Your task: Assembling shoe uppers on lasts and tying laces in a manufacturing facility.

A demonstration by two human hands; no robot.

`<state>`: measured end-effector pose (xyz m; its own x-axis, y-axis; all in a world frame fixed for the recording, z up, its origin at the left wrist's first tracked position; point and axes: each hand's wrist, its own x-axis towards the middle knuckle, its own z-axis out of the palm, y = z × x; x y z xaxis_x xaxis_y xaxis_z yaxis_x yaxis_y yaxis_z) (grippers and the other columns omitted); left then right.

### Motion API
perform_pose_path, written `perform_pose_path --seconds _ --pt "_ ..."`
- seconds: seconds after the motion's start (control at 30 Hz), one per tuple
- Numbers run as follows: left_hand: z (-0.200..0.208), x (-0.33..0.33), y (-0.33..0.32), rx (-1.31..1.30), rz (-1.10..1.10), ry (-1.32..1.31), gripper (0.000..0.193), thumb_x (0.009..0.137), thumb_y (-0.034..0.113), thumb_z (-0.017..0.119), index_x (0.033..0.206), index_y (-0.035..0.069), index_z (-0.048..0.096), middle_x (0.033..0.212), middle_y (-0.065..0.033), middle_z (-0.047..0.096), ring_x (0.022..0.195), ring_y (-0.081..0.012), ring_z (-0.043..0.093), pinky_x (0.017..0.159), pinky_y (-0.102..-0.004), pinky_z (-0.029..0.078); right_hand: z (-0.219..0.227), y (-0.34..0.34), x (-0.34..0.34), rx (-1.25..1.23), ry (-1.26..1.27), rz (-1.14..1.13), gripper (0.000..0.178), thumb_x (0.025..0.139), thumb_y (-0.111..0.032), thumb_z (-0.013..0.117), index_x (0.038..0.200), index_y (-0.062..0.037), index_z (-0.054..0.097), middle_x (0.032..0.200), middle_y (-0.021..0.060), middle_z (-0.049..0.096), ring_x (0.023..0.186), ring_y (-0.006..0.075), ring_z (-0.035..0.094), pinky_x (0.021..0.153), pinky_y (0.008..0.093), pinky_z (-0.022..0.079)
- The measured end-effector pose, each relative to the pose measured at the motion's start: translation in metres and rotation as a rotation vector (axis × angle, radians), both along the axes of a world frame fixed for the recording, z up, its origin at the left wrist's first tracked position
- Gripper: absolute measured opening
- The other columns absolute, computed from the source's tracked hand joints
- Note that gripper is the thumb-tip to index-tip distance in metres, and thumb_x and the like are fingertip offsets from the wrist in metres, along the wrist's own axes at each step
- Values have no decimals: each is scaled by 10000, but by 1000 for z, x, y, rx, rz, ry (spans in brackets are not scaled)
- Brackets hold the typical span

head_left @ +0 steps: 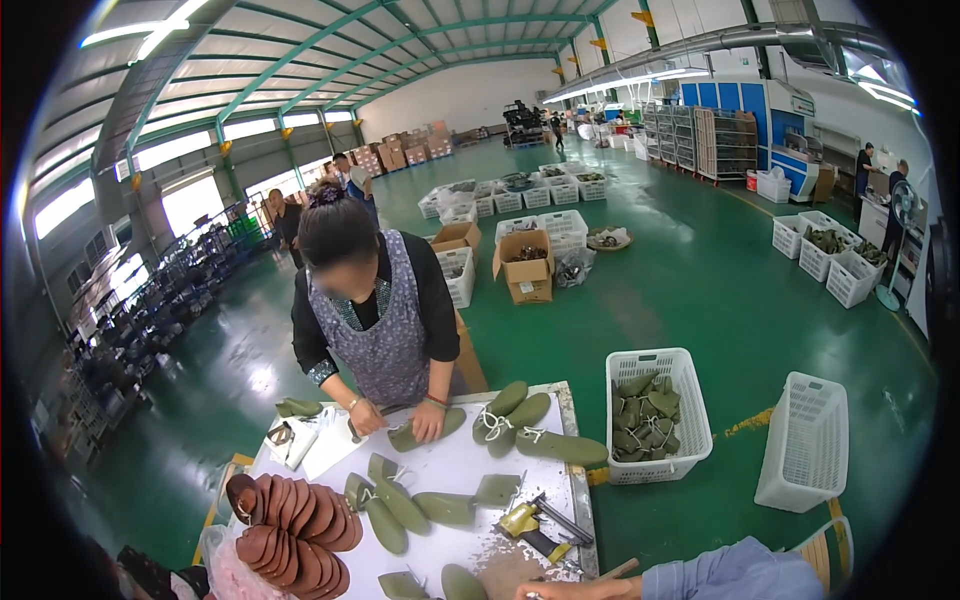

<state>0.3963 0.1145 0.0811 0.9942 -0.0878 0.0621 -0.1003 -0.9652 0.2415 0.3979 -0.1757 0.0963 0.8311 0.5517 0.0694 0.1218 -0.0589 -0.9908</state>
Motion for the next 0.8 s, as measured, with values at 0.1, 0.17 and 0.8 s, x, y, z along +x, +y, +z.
perform_pose_path --seconds 0.1,0.17,0.8 --pt "-22 -11 17 28 -54 5 450 717 105 580 1166 134 571 1195 -151 585 851 -355 621 779 -483 487 -2 -10 10 1 54 -64 105 920 -109 487 1013 -68 514 854 20 539 769 102 490 676 267 431" --pt "-34 -4 25 176 -81 104 386 728 157 568 1111 132 612 1144 -159 613 852 -354 622 772 -486 491 13 -14 13 71 168 -158 95 929 -103 488 1022 -98 508 832 -2 511 760 72 466 651 234 411" --pt "16 82 -82 -188 -612 -70 463 838 258 565 1289 158 534 1300 -161 540 1103 -366 557 905 -465 450 71 22 9 239 56 97 115 920 -69 495 1032 -69 519 919 12 530 858 100 491 750 270 419"
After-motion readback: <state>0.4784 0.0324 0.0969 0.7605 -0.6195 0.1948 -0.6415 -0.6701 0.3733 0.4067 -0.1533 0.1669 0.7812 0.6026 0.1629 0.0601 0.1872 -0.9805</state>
